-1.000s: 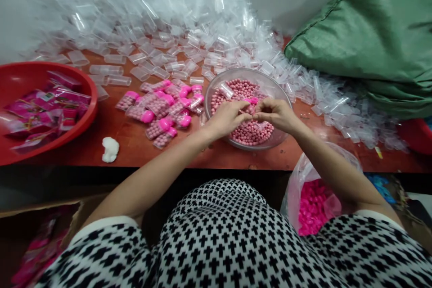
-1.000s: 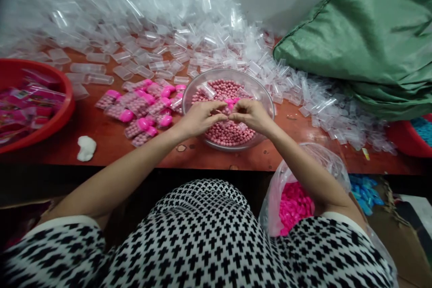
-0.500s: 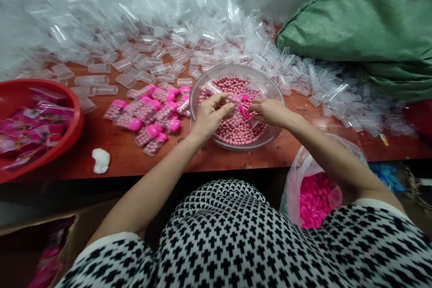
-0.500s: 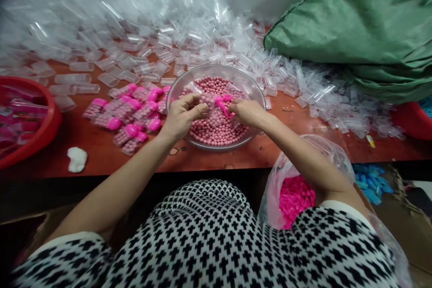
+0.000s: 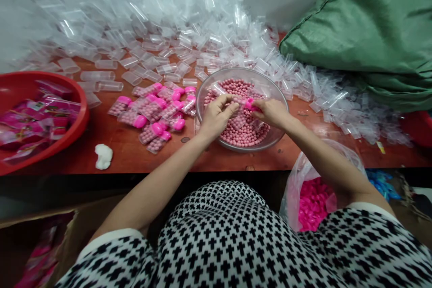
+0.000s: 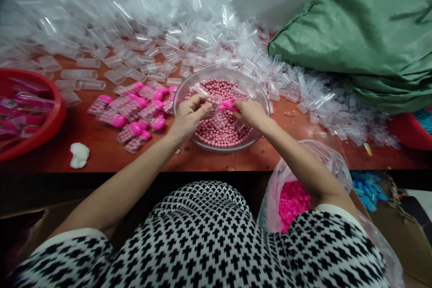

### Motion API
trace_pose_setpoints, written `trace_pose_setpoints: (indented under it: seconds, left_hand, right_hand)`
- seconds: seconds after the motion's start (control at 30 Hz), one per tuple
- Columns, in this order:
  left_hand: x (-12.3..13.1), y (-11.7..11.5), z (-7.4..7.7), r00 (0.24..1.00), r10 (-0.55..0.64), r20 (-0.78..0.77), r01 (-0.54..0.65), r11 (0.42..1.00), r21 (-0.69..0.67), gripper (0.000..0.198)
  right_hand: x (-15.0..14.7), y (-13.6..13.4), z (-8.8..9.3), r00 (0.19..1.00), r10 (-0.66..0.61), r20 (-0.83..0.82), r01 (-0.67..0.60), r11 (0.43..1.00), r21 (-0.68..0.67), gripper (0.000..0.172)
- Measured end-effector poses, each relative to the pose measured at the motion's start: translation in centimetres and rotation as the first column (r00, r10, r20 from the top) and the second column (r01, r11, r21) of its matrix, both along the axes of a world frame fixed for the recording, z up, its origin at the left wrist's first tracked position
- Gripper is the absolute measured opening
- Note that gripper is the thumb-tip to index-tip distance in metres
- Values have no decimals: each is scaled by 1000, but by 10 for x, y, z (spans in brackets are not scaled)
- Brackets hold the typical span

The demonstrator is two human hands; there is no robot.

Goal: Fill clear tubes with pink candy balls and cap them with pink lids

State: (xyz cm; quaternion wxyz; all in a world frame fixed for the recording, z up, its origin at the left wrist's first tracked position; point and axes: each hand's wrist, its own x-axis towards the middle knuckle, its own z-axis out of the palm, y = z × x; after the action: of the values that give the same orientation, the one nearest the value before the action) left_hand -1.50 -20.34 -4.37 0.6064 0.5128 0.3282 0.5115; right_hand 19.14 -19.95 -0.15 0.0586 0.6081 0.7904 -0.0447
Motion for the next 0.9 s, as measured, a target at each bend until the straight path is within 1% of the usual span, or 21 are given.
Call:
trace_pose_setpoints:
  seconds: [0.07,0.1,0.13,0.2,0.27,0.3,0.37,0.4,0.43,0.47,0.5,0.53,0.6,0.63,0.67,0.73,0.83,0.9]
  left_hand:
    - [1,0,1,998,-64,1,64,997,38,34]
    - [2,1,1,996,-90,1,90,995,52,33]
    - [2,0,2,994,-114,3,113,992,58,31]
    - [2,0,4,986,-163,21,162,985,51,30]
    - [2,-2,5,977,-206,51,205,978,36,33]
    - [2,-2,6,974,-219,59,217,975,34,34]
    - [2,-3,6,975,-215,61,213,976,40,35]
    - [1,-4,6,979,-198,55,195,980,44,35]
    - [1,-4,6,984,-173,43,171,984,49,35]
    - [1,-5,5,989,-144,22,143,988,55,35]
    - [2,-6,5,993,-119,-5,119,991,63,34]
    - [2,-6,4,994,-99,-37,102,992,76,34]
    - [2,-7,3,992,-80,-101,92,989,116,34]
    - [1,-8,3,989,-75,-125,92,986,136,34]
    - [1,-8,3,987,-71,-144,93,984,154,34]
    - [0,-9,4,982,-60,-179,93,978,186,33]
    - [-2,-11,5,970,-42,-242,101,965,240,30]
    - [-4,-12,6,962,-18,-273,95,958,272,28]
  right_hand:
    - [3,-6,4,985,94,-147,-84,993,77,30]
    - [3,-9,4,956,135,-260,-107,987,119,30]
    - [4,-12,4,907,159,-390,-107,982,154,31]
    - [3,-16,1,754,150,-639,-48,983,175,34]
    - [2,-18,-3,576,101,-811,21,990,138,40]
    - [1,-18,-6,499,80,-863,35,993,113,43]
    - [-1,-18,-9,379,51,-924,45,996,73,48]
    - [-2,-17,-9,340,45,-940,48,997,66,50]
    - [-2,-17,-8,323,52,-945,54,996,73,50]
    - [-2,-17,-5,335,72,-939,61,993,98,50]
    - [-3,-18,-2,378,109,-919,64,988,144,50]
    - [-3,-19,2,446,159,-881,54,977,204,49]
    - [-4,-21,10,601,269,-753,-20,947,322,48]
    - [-4,-22,14,659,317,-682,-74,930,361,47]
    - [-4,-22,17,695,357,-624,-127,915,383,47]
    - [-4,-23,22,722,402,-564,-203,901,383,45]
    - [-2,-23,23,725,425,-542,-273,900,340,38]
    - [0,-24,21,721,460,-518,-313,884,347,33]
